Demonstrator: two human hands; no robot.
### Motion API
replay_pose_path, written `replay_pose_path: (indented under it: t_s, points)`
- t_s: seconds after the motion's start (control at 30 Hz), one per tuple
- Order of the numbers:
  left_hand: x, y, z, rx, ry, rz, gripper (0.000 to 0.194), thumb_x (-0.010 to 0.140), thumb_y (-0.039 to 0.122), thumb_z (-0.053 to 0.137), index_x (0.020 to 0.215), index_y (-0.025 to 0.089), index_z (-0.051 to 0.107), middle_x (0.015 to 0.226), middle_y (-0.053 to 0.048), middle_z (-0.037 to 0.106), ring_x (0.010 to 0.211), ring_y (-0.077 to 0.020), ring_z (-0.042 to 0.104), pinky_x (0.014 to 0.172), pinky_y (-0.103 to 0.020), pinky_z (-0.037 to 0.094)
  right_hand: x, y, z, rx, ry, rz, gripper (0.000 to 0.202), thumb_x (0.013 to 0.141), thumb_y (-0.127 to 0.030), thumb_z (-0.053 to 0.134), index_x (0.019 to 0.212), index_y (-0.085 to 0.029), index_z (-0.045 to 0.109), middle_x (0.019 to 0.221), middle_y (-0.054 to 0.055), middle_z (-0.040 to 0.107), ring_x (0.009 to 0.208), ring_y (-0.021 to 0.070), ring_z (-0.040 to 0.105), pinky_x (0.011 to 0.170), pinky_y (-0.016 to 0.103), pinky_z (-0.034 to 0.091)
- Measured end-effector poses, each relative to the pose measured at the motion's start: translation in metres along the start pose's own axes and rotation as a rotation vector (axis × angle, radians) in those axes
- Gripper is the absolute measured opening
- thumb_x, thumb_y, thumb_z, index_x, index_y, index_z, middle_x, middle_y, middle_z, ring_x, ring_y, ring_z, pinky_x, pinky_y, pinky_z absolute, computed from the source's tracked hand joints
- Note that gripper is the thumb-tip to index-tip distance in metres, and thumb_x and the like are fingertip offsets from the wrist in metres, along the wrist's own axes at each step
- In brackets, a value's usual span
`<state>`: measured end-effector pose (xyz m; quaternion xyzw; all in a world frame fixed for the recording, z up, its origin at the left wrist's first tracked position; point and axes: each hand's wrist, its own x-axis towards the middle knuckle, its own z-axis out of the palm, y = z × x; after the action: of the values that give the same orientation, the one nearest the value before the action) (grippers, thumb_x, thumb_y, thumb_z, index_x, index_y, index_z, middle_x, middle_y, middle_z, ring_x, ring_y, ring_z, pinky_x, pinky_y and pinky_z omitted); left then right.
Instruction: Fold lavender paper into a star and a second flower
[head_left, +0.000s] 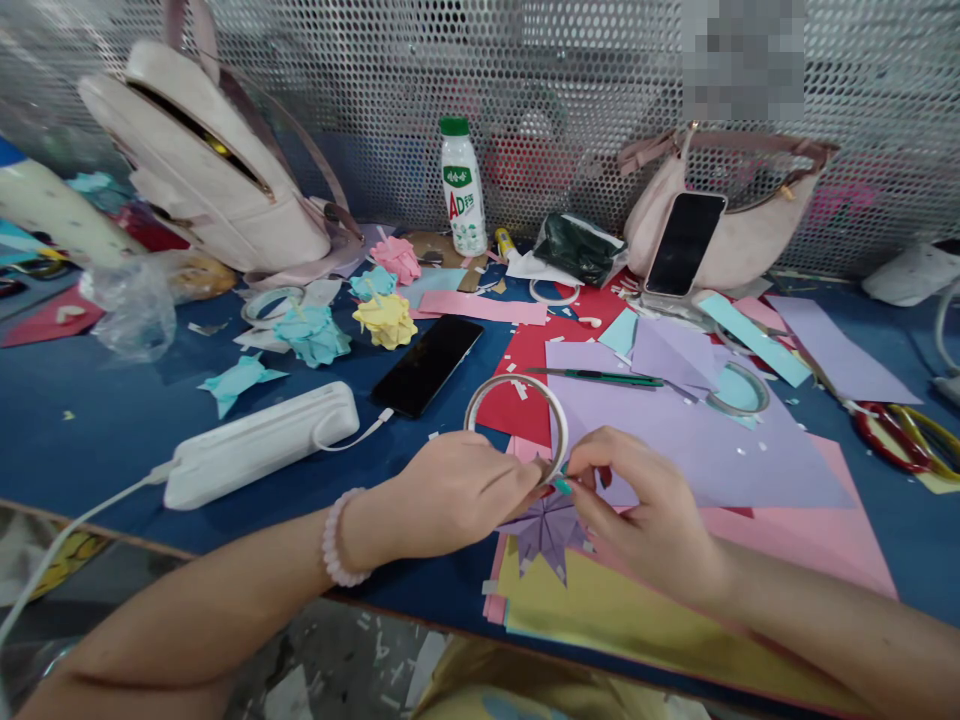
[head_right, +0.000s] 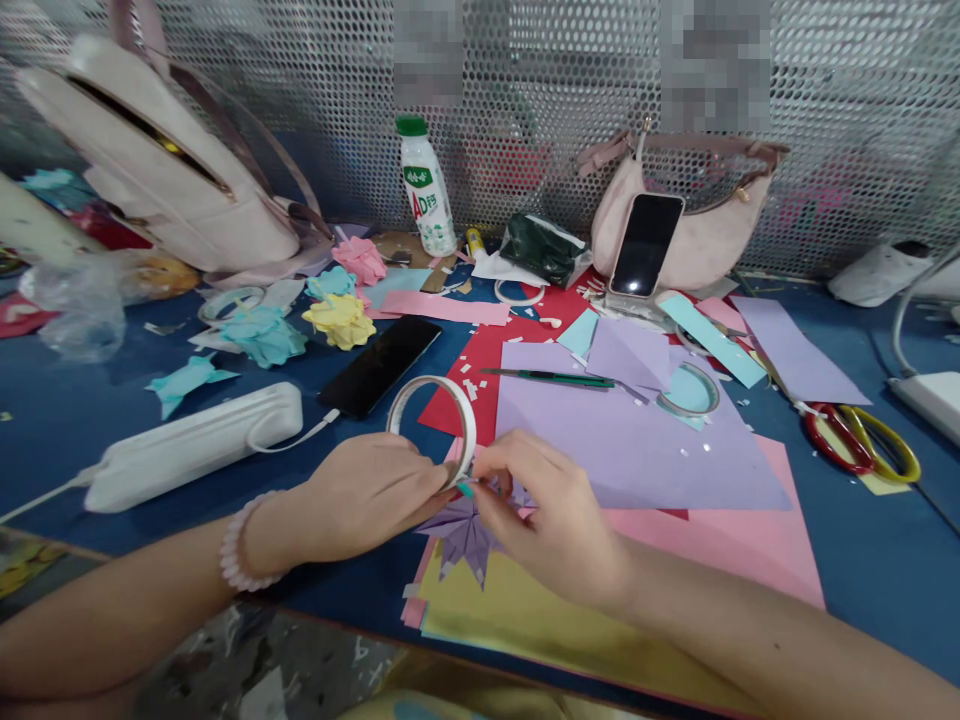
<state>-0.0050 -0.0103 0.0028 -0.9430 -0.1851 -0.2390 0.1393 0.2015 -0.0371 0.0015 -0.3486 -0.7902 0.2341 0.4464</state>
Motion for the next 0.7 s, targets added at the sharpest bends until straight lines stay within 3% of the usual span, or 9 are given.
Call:
replay_pose_path:
  t_s: [0.33,0.7]
  points:
    - [0.0018,0.0009,-0.0007,0.007,0.021,0.044,0.014,0.095,0.011,0.042,0.086,0.014,0.052,0.056,0.003,0.056,0.049,-0.0135,0.050,0.048,-0.028,0.032,-0.0002,-0.0003,-0.0004,0.023,-0.012,0.004,0.018,0.083,-0.003,0.048,0.083,-0.021,0.051,0.071,-0.002,0.055,0.063,0.0098,0.050,0.058,0.021,0.043]
    - [0.0014,0.0010,-0.0026,-0.006,-0.027,0.051,0.015,0.096,0.010,0.039,0.093,0.013,0.053,0.060,0.004,0.057,0.052,-0.0140,0.047,0.048,-0.030,0.034,0.0032,-0.0025,0.0009,-0.002,0.022,-0.088,0.020,0.076,-0.001,0.046,0.077,-0.021,0.051,0.069,-0.002,0.055,0.062,0.0101,0.051,0.056,0.021,0.044]
